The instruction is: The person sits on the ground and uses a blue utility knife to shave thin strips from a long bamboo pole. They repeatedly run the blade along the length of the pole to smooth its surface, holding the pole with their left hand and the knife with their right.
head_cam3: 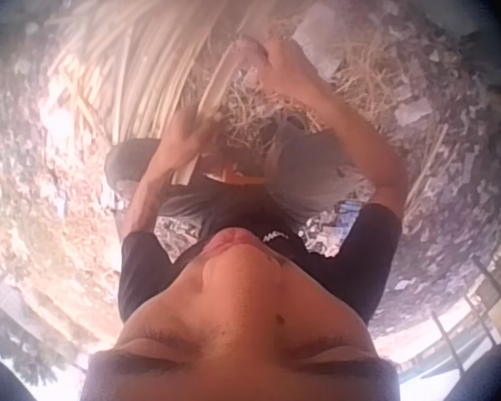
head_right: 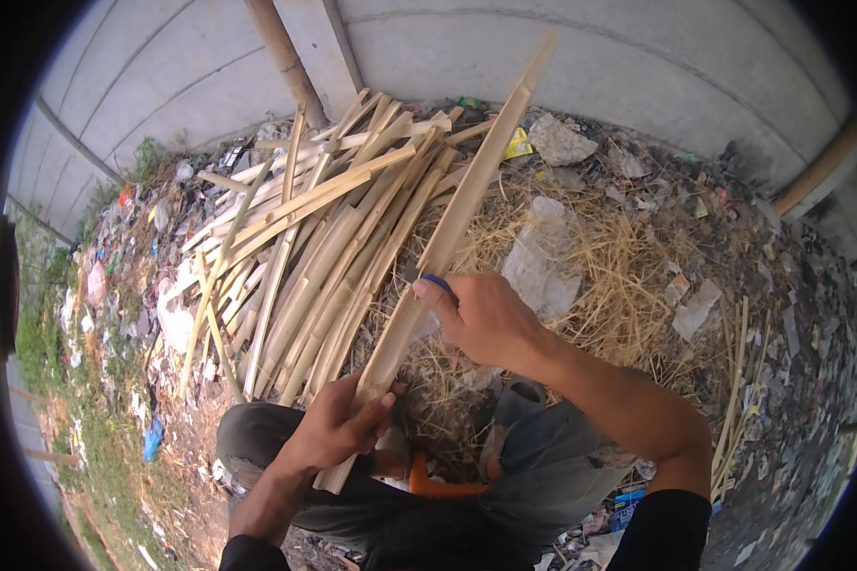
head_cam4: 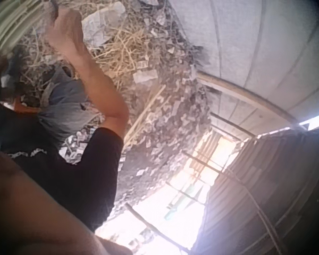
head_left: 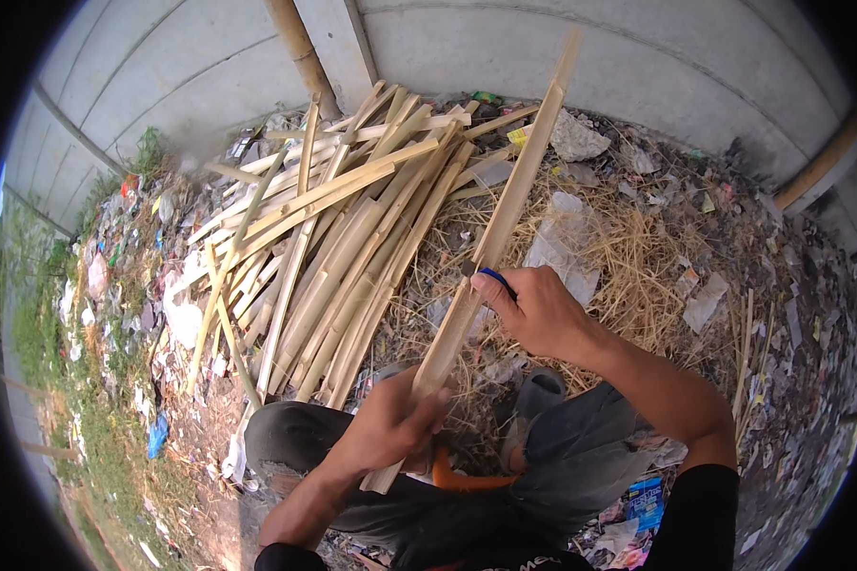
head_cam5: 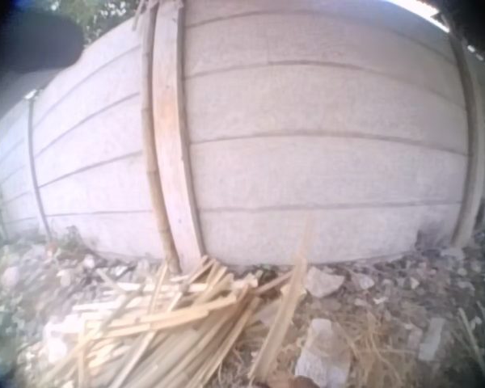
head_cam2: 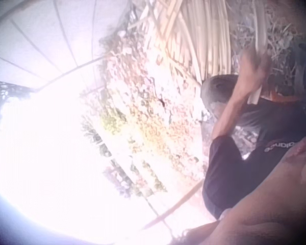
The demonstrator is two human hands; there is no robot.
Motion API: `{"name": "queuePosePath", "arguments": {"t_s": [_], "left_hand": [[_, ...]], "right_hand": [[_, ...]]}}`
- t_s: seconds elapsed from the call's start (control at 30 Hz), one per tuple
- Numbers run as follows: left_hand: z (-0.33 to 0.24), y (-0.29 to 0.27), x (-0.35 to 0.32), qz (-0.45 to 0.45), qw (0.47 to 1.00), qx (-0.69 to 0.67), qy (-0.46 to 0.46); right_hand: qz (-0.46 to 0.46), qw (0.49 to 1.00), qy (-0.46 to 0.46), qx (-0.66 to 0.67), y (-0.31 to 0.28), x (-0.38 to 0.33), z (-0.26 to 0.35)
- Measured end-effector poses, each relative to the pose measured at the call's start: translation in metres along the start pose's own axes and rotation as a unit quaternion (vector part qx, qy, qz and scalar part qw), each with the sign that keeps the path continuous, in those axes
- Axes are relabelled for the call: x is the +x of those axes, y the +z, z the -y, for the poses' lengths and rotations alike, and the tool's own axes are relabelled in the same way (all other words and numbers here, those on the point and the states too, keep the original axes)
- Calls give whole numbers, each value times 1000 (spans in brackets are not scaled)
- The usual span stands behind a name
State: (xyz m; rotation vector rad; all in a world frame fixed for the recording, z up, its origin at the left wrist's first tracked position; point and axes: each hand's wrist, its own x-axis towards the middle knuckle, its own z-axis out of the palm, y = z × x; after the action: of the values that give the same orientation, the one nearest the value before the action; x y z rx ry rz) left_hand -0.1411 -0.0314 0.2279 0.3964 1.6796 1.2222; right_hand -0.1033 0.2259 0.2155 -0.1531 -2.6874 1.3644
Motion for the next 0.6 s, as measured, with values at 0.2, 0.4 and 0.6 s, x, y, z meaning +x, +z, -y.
{"name": "queuePosePath", "arguments": {"t_s": [0.2,0.4,0.6], "left_hand": [[8,-2,9,-14,998,36,51],[1,-2,6,-20,999,26,31],[10,-3,8,-21,997,46,49]], "right_hand": [[26,995,-85,-47,29,-22,2],[-9,999,-2,-36,-1,8,2],[23,999,-2,-22,11,-1,7]]}}
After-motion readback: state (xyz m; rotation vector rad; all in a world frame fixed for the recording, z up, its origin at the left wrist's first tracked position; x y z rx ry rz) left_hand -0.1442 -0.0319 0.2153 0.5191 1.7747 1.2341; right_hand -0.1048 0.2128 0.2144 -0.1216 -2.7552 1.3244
